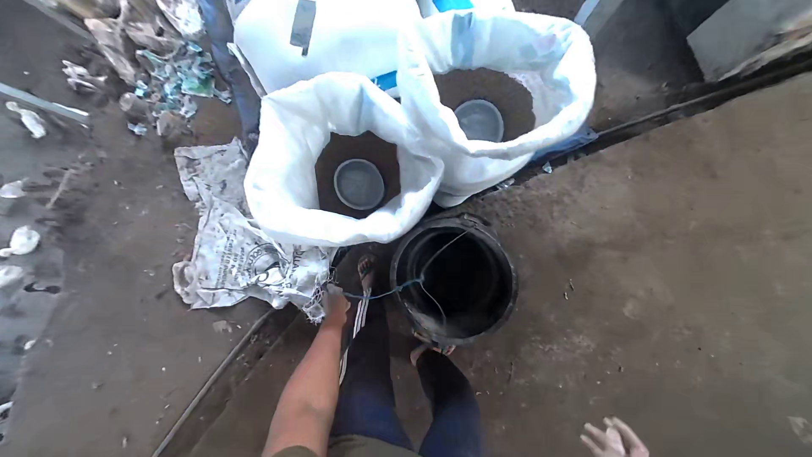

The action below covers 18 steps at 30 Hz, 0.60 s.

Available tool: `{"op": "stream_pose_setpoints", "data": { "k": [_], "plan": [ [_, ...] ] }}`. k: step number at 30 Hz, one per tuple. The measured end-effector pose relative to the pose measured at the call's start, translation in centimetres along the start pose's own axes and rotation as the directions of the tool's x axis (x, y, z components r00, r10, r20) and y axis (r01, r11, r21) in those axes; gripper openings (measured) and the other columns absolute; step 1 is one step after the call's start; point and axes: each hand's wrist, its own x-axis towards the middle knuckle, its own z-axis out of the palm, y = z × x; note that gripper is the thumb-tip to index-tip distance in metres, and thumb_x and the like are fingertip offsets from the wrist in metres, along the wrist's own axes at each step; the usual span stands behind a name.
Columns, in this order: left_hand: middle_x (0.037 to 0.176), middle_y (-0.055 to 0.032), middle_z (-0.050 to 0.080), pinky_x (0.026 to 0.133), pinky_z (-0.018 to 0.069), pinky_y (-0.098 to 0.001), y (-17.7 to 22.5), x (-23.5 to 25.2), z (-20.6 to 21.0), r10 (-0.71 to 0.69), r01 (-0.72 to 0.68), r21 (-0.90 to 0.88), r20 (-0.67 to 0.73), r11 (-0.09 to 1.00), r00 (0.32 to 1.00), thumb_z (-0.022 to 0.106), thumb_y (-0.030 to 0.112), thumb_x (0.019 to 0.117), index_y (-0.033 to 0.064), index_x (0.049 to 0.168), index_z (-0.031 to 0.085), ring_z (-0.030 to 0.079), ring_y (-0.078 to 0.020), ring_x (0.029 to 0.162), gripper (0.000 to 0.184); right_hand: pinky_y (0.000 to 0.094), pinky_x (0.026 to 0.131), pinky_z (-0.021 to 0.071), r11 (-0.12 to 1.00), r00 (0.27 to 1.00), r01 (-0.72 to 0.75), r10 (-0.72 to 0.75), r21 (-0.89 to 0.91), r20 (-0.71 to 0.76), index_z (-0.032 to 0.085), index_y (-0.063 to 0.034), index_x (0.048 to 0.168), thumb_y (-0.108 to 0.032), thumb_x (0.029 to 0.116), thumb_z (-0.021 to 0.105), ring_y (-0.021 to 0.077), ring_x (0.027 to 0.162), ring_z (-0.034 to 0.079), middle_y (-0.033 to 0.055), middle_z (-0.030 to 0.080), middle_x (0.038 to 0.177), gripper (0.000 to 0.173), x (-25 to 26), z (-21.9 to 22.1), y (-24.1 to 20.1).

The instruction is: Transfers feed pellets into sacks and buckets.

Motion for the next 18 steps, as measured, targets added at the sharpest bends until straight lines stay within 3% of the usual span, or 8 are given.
{"op": "stream_pose_setpoints", "data": {
  "k": [1,3,6,8,10,12,15,18],
  "plan": [
    [0.100,-0.0156,0.053,0.071,0.0493,-0.0398,0.5,1.6,-1.2,-0.017,0.011,-0.119,-0.046,0.993,0.999,0.028,0.029,0.1137,-0.0019,0.133,0.050,0.052,-0.0228,0.076,0.042,0.0296,0.083,0.0602,0.991,0.991,0.133,-0.134,0.028,0.005,0.038,0.0135,0.144,-0.020,0.1102,0.036,0.0140,0.098,0.069,0.0261,0.052,0.133,0.048,1.3,1.7,-3.0],
    [0.103,-0.0201,0.057,0.076,0.0521,-0.0432,1.9,5.0,-3.6,-0.065,0.023,-0.291,-0.133,0.956,0.989,0.037,0.016,0.1092,-0.0065,0.132,0.050,0.057,-0.0253,0.080,0.035,0.0241,0.084,0.0609,0.906,0.908,0.405,-0.414,0.123,0.056,0.046,0.0152,0.134,-0.015,0.1079,0.040,0.0044,0.096,0.070,0.0140,0.060,0.121,0.040,3.1,5.4,-9.1],
    [0.100,-0.0159,0.058,0.075,0.0548,-0.0382,4.1,11.7,-5.7,-0.167,0.020,-0.573,-0.206,0.819,0.964,0.030,0.022,0.1118,-0.0039,0.134,0.046,0.060,-0.0204,0.081,0.038,0.0242,0.088,0.0600,0.691,0.653,0.683,-0.723,0.236,0.228,0.066,-0.0211,0.125,-0.026,0.1083,0.047,0.0007,0.101,0.068,-0.0150,0.069,0.118,0.025,3.6,13.6,-20.0],
    [0.126,-0.0197,0.056,0.092,0.0526,-0.0435,5.0,14.9,-7.1,-0.224,0.074,-0.646,-0.153,0.759,0.963,0.031,0.031,0.1129,-0.0024,0.142,0.043,0.059,-0.0255,0.106,0.046,0.0241,0.085,0.0598,0.599,0.497,0.754,-0.788,0.270,0.363,0.069,-0.0252,0.122,-0.031,0.1077,0.051,0.0024,0.098,0.068,-0.0127,0.070,0.115,0.024,2.8,21.4,-27.0],
    [0.144,-0.0268,0.051,0.106,0.0450,-0.0543,7.9,16.5,-8.9,-0.275,0.182,-0.500,-0.118,0.847,0.954,0.036,0.035,0.1117,-0.0064,0.143,0.047,0.053,-0.0357,0.129,0.053,0.0277,0.085,0.0617,0.581,0.405,0.785,-0.745,0.216,0.530,0.071,-0.0059,0.114,-0.018,0.1035,0.054,0.0099,0.094,0.070,0.0043,0.072,0.107,0.023,2.4,30.9,-32.7],
    [0.146,-0.0274,0.050,0.110,0.0408,-0.0561,10.2,18.2,-10.0,-0.313,0.288,-0.342,-0.018,0.894,0.950,0.039,0.039,0.1116,-0.0074,0.142,0.049,0.051,-0.0372,0.133,0.056,0.0365,0.094,0.0576,0.603,0.386,0.798,-0.492,-0.015,0.781,0.070,0.0036,0.120,-0.012,0.1025,0.053,0.0223,0.104,0.071,0.0180,0.072,0.115,0.029,3.2,40.9,-37.6],
    [0.105,-0.0132,0.062,0.079,0.0525,-0.0423,8.0,24.5,-8.5,-0.292,0.292,-0.408,0.063,0.865,0.954,0.046,0.035,0.1089,-0.0004,0.122,0.059,0.060,-0.0219,0.089,0.040,0.0507,0.109,0.0481,0.546,0.423,0.780,-0.101,-0.305,0.901,0.058,-0.0033,0.142,-0.014,0.1055,0.051,0.0338,0.127,0.061,0.0205,0.061,0.139,0.039,6.9,56.7,-39.9],
    [0.140,-0.0207,0.057,0.096,0.0544,-0.0474,8.0,26.6,-9.1,-0.270,0.378,-0.508,0.275,0.774,0.923,0.043,0.030,0.1108,0.0018,0.149,0.040,0.063,-0.0299,0.118,0.047,0.0561,0.113,0.0439,0.421,0.406,0.849,-0.134,-0.319,0.904,0.053,-0.0042,0.147,-0.005,0.0931,0.067,0.0403,0.137,0.051,0.0243,0.051,0.149,0.056,10.0,67.7,-37.5]
  ]
}}
